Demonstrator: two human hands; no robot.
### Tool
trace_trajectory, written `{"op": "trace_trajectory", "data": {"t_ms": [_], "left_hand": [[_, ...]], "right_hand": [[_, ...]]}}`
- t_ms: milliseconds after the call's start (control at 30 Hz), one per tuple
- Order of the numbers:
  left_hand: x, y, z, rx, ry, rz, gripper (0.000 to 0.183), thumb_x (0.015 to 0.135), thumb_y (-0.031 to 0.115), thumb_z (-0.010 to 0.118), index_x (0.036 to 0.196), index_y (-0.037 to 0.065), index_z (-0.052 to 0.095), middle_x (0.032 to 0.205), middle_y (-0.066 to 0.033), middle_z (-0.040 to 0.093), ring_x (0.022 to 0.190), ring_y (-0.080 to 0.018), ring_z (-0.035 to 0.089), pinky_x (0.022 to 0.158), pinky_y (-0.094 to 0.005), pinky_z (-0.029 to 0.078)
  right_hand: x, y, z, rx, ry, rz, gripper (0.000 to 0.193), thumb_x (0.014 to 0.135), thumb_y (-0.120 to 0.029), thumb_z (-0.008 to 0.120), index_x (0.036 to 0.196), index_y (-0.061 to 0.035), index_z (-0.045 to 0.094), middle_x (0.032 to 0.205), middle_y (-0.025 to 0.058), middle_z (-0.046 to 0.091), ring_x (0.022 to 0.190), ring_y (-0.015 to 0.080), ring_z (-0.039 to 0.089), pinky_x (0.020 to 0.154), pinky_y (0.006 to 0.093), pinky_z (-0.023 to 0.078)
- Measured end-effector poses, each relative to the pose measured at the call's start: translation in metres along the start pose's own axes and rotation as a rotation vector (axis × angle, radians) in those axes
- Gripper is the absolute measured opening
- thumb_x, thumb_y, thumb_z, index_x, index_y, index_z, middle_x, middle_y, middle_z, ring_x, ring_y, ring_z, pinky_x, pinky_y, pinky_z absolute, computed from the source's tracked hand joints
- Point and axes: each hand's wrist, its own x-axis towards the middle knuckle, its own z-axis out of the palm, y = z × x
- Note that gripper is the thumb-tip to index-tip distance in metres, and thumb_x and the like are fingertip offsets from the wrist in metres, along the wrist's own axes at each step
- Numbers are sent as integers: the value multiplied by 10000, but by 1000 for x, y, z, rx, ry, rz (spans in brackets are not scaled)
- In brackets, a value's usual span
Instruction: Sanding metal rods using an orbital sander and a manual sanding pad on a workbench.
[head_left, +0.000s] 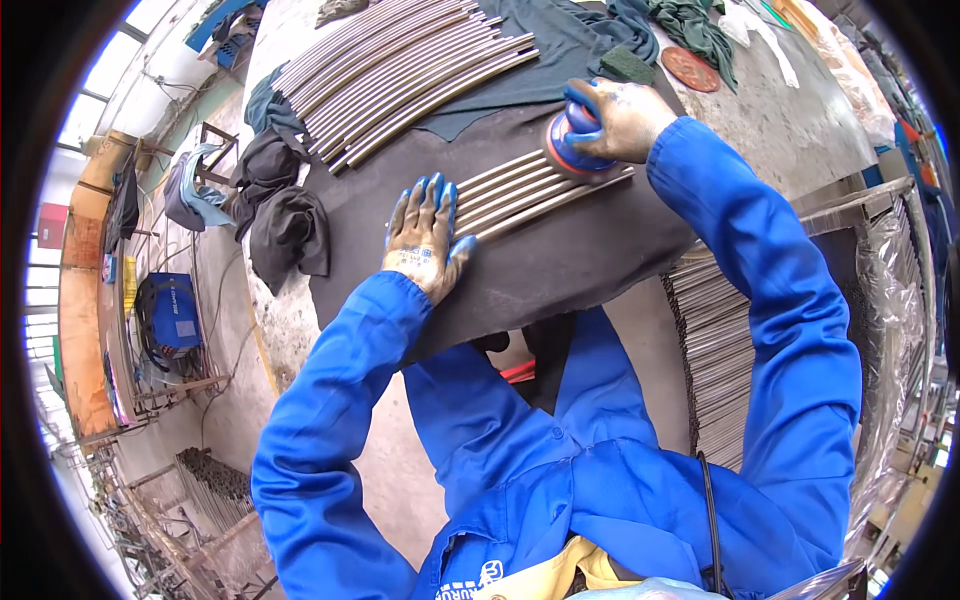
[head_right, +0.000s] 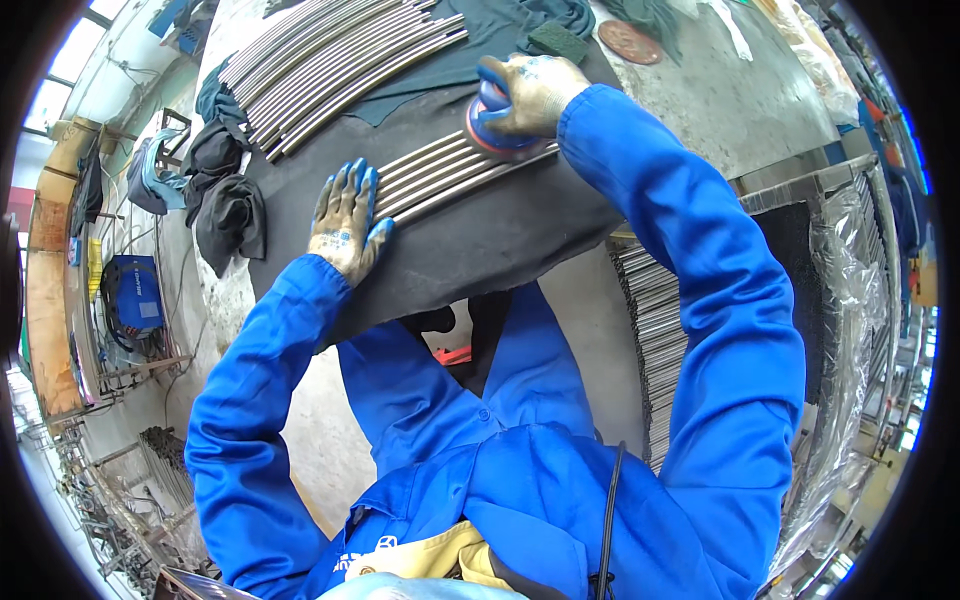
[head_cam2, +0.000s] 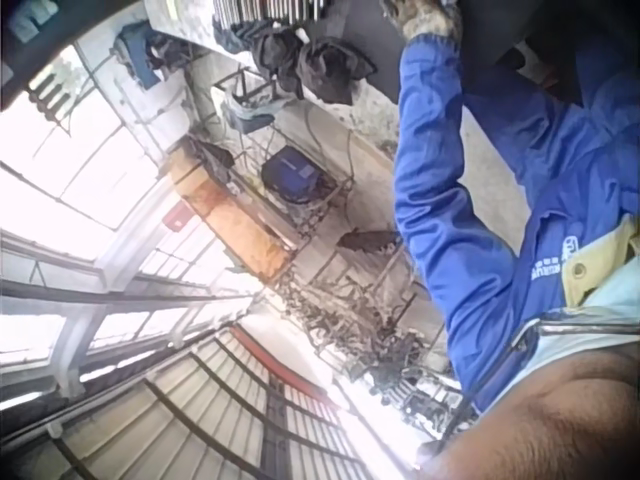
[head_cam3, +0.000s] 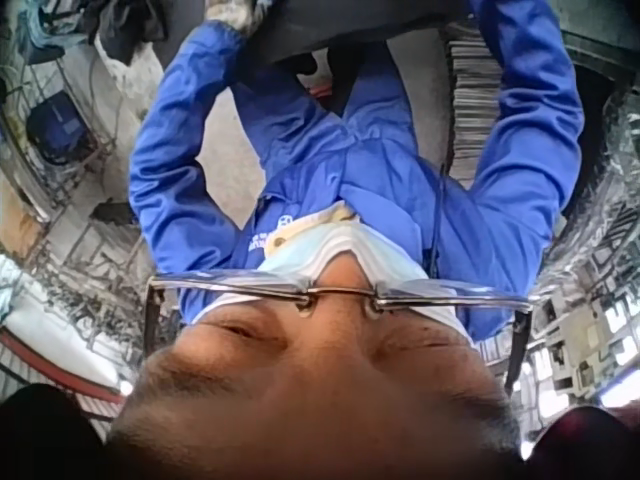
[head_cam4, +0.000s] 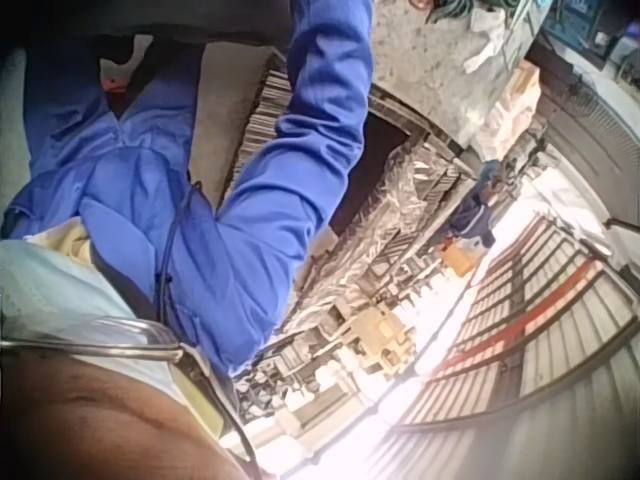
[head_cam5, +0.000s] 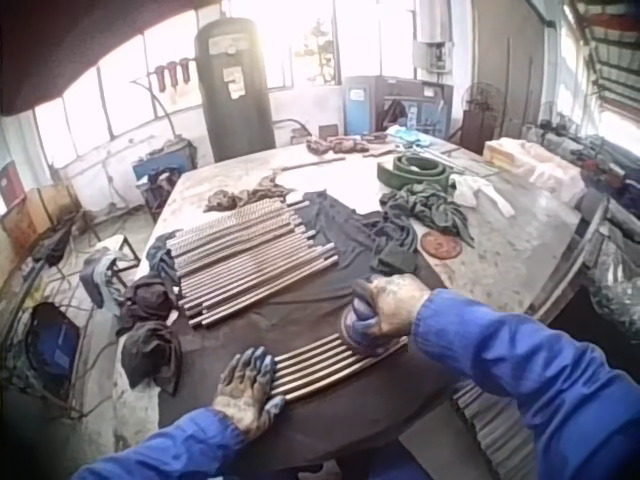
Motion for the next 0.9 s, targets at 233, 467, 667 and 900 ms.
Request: {"op": "trace_trajectory", "data": {"t_ms": [233,467,667,900], "left_hand": [[11,-4,-4,34,17,-47,689,986,391,428,1538,26,234,1598,-213,231,1499,-368,167,1232,-466,75],[30,-14,2,77,-72,-160,687,988,420,378,1542,40,235,1603,-204,229,1500,-364,166,1230,-465,57],[40,-18,2,112,-105,-251,683,980,435,356,1538,50,267,1603,-195,236,1502,-361,164,1228,-465,46],[42,-9,5,99,-88,-296,668,976,426,356,1524,48,308,1595,-184,267,1503,-361,161,1227,-465,57]], "right_hand": [[-1,8,2,-4,12,0,691,766,-432,721,1335,-106,500,1156,168,648,986,369,651,868,408,526],[16,-12,4,-7,29,-20,692,769,-454,714,1330,-107,504,1152,171,648,965,366,657,851,414,530],[35,-62,-10,-21,-57,-45,668,788,-467,704,1319,-110,514,1147,183,655,959,350,678,841,425,547],[57,-69,12,-20,57,-103,674,784,-483,701,1314,-110,518,1063,173,665,928,350,679,818,422,541]]}}
